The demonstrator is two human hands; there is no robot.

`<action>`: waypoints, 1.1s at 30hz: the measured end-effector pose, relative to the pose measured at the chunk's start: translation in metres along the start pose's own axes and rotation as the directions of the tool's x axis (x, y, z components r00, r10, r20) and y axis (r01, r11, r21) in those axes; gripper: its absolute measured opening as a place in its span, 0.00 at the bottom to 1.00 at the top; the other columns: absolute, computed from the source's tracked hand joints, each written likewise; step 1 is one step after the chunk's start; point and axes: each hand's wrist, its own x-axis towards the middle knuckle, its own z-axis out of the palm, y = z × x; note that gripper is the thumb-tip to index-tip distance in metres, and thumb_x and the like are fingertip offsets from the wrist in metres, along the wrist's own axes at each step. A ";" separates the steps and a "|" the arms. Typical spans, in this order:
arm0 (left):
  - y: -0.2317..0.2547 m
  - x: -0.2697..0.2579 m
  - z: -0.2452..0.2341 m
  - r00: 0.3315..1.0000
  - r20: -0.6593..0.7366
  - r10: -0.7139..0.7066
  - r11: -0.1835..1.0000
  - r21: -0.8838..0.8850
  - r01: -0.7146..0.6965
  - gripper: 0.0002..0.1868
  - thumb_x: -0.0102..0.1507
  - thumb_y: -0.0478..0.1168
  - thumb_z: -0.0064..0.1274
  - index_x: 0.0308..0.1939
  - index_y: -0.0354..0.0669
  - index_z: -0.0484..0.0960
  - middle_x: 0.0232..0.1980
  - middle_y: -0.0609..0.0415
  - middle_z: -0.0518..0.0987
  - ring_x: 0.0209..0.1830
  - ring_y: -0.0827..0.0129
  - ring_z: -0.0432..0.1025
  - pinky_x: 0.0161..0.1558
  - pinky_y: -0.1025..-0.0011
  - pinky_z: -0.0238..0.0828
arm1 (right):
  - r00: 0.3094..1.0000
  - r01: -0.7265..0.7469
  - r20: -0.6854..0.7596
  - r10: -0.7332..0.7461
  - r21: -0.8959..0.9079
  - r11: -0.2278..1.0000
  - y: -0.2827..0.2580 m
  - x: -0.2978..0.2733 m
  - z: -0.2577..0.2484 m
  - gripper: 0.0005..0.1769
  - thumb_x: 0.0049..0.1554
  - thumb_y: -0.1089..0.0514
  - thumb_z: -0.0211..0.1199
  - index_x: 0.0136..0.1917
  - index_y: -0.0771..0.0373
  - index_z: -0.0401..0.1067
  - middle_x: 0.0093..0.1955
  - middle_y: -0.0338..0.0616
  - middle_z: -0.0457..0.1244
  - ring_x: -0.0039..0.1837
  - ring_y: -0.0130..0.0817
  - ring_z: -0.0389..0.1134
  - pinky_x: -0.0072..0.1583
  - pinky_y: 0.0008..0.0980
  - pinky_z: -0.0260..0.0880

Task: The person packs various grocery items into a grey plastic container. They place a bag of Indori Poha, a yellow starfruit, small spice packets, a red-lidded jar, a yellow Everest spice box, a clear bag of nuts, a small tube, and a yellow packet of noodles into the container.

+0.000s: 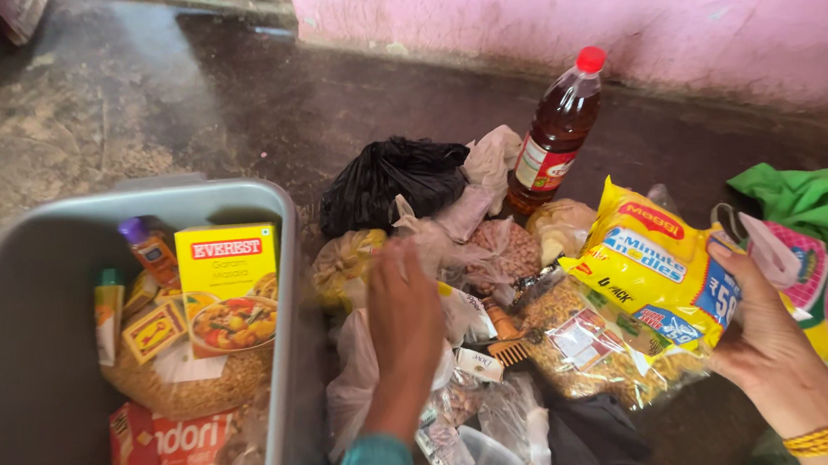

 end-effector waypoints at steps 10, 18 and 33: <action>-0.009 0.102 0.029 0.869 0.169 -0.466 0.639 -0.615 0.462 0.16 0.60 0.46 0.62 0.34 0.32 0.82 0.25 0.49 0.76 0.26 0.65 0.67 0.28 0.59 0.65 | 0.998 -0.062 -0.013 0.063 0.031 0.998 0.042 0.031 -0.009 0.28 0.53 0.53 0.70 0.66 0.55 0.70 0.60 0.42 0.70 0.62 0.38 0.72 0.62 0.52 0.73; 0.023 0.103 -0.051 0.832 0.054 -0.551 0.735 -0.440 0.516 0.18 0.59 0.48 0.64 0.39 0.34 0.81 0.33 0.45 0.77 0.34 0.63 0.66 0.37 0.61 0.67 | 1.000 -0.027 -0.008 0.027 -0.009 1.000 0.022 -0.001 -0.015 0.28 0.52 0.52 0.68 0.65 0.55 0.71 0.58 0.41 0.70 0.59 0.39 0.72 0.57 0.61 0.73; 0.035 0.004 0.115 0.856 0.422 0.299 0.937 0.040 -0.347 0.12 0.40 0.37 0.60 0.28 0.43 0.89 0.55 0.44 0.81 0.53 0.46 0.74 0.47 0.50 0.74 | 0.999 0.024 0.040 -0.017 -0.190 0.982 0.012 0.021 0.015 0.22 0.53 0.55 0.68 0.59 0.61 0.71 0.54 0.45 0.70 0.55 0.38 0.74 0.57 0.51 0.77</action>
